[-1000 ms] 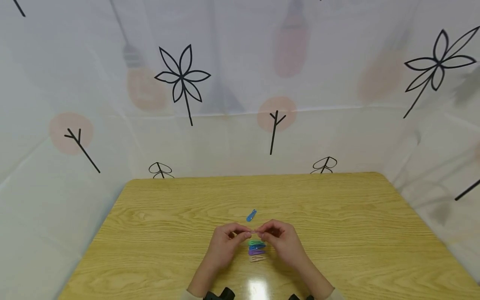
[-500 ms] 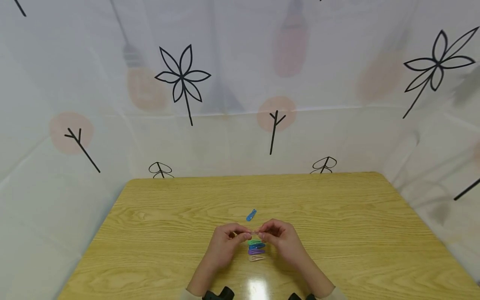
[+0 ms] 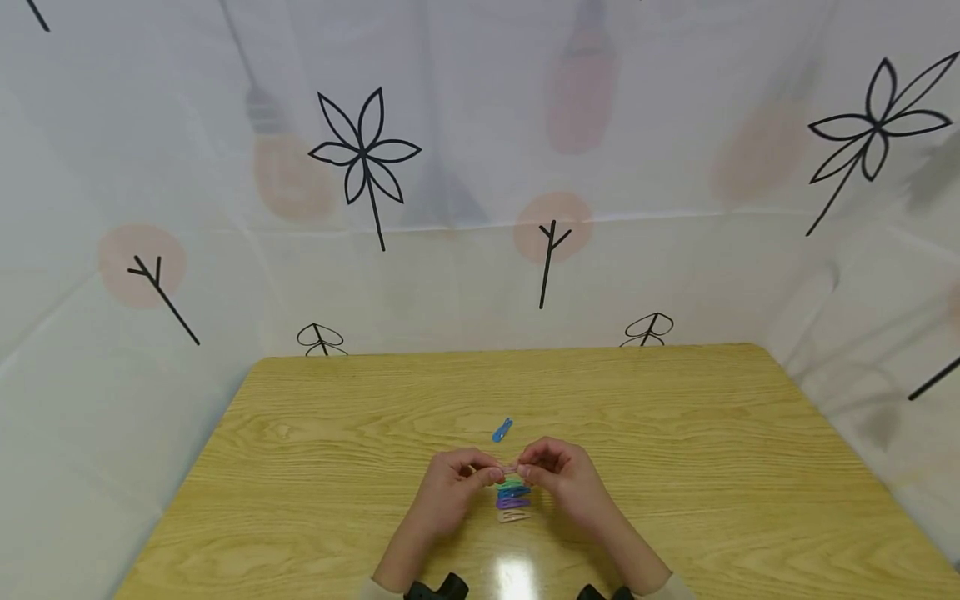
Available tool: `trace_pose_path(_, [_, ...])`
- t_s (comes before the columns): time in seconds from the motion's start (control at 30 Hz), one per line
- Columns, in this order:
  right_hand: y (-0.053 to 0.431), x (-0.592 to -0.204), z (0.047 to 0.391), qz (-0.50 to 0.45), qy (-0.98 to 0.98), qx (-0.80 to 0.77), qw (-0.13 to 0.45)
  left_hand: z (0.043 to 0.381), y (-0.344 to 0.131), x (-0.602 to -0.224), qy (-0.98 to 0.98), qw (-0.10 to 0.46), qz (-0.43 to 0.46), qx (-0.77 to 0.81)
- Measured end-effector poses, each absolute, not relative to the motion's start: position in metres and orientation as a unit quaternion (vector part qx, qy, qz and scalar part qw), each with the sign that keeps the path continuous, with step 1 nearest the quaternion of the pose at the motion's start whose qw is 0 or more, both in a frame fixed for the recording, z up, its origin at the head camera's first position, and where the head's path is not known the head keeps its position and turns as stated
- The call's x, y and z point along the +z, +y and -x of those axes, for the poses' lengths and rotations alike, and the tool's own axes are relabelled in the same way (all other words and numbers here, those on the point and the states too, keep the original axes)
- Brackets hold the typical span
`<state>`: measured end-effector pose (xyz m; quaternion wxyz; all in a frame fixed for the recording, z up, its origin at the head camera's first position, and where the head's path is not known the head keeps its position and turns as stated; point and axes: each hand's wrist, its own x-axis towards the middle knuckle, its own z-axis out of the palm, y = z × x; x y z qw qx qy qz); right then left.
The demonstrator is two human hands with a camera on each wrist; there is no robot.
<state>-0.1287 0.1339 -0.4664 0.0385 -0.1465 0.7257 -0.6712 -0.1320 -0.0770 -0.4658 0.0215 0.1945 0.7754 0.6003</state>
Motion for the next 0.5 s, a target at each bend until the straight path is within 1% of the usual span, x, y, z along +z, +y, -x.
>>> trace_pose_path(0.27, [0.132,-0.467,0.129,0.137,0.721,-0.678,0.038,0.119,-0.074,-0.436,0.778,0.014,-0.185,0.600])
trace_pose_path(0.5, [0.130,-0.470,0.130,0.112,0.727,-0.677,0.036,0.118,-0.073,-0.437,0.783,0.003,-0.179,0.596])
